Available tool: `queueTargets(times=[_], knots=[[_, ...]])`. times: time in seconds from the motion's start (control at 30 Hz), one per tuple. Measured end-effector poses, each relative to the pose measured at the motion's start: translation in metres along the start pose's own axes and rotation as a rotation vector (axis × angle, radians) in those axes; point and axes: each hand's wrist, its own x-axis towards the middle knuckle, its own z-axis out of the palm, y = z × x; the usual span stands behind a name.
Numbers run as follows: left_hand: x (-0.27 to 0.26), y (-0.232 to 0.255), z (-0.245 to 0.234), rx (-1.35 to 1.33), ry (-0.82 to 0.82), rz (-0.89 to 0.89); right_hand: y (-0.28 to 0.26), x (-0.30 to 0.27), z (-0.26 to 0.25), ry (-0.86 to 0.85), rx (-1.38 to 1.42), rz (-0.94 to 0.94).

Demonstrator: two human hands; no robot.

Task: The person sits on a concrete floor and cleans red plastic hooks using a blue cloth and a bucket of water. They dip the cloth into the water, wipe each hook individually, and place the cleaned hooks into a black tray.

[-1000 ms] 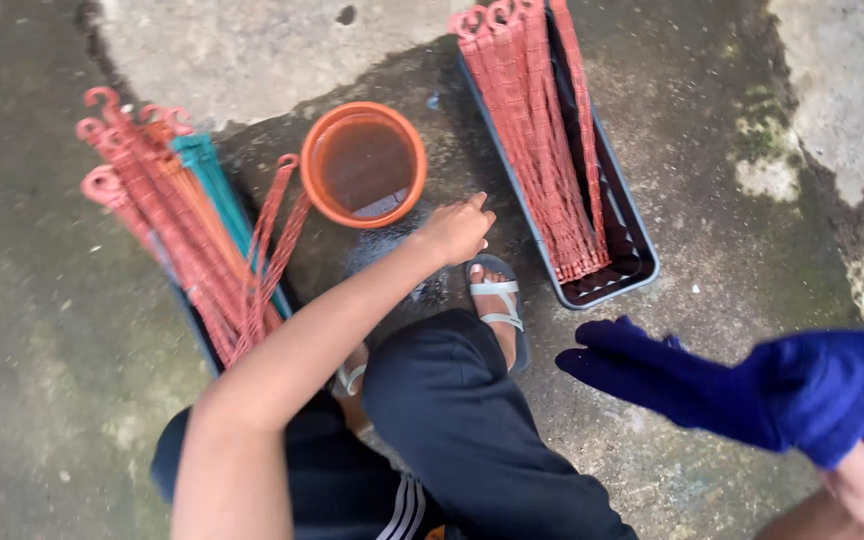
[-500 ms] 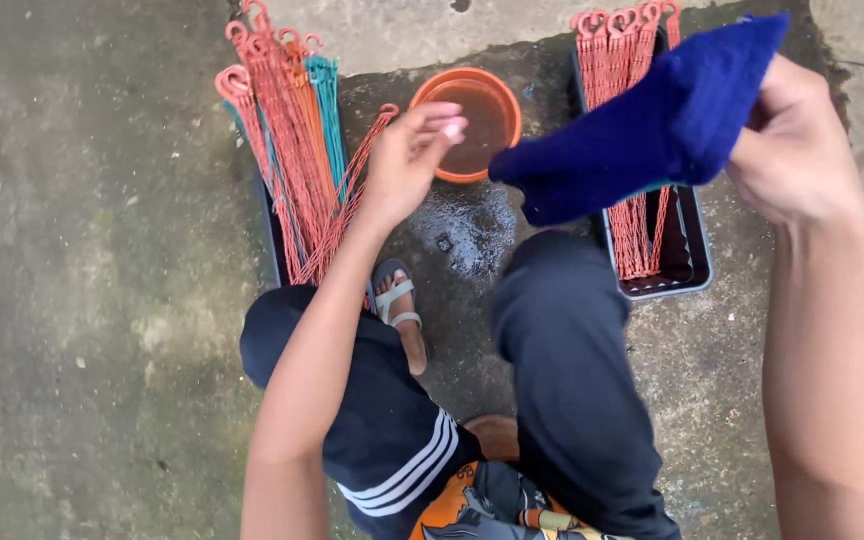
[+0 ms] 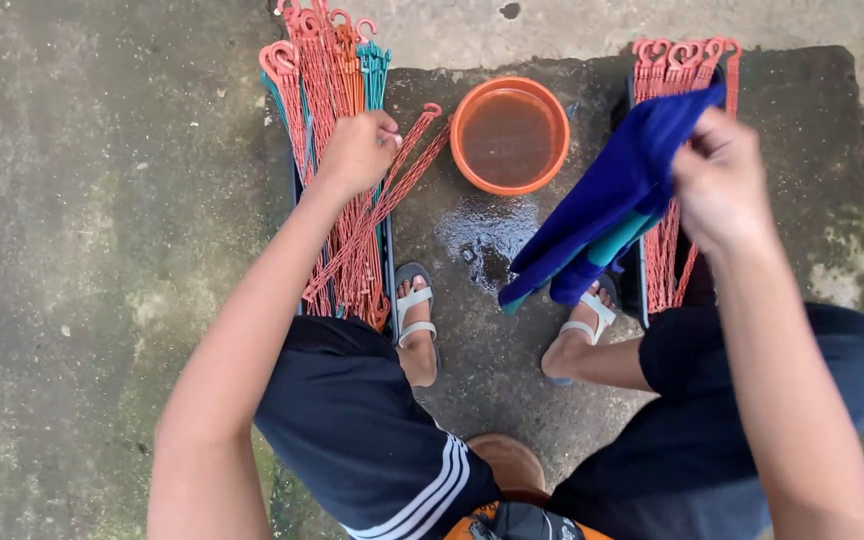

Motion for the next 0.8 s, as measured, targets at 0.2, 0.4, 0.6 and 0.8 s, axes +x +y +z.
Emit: queueTargets(times=[0.2,0.4,0.6,0.8], knots=[[0.053,-0.12,0.108,0.313,-0.174,-0.096,0.143,0.035,0.065,0.146,-0.125,0.13],[0.055,-0.147,0.168,0.111,-0.237,-0.359,0.242,0.114,0.101,0.175,-0.464,0.244],[0.046,-0.187,0.213,0.248,-0.314,-0.433,0.382,0.141,0.132,-0.293,-0.584,0.316],[0.05,-0.208,0.184,-0.01,-0.219,-0.446,0.402,0.092,0.165,-0.325,-0.79,0.238]])
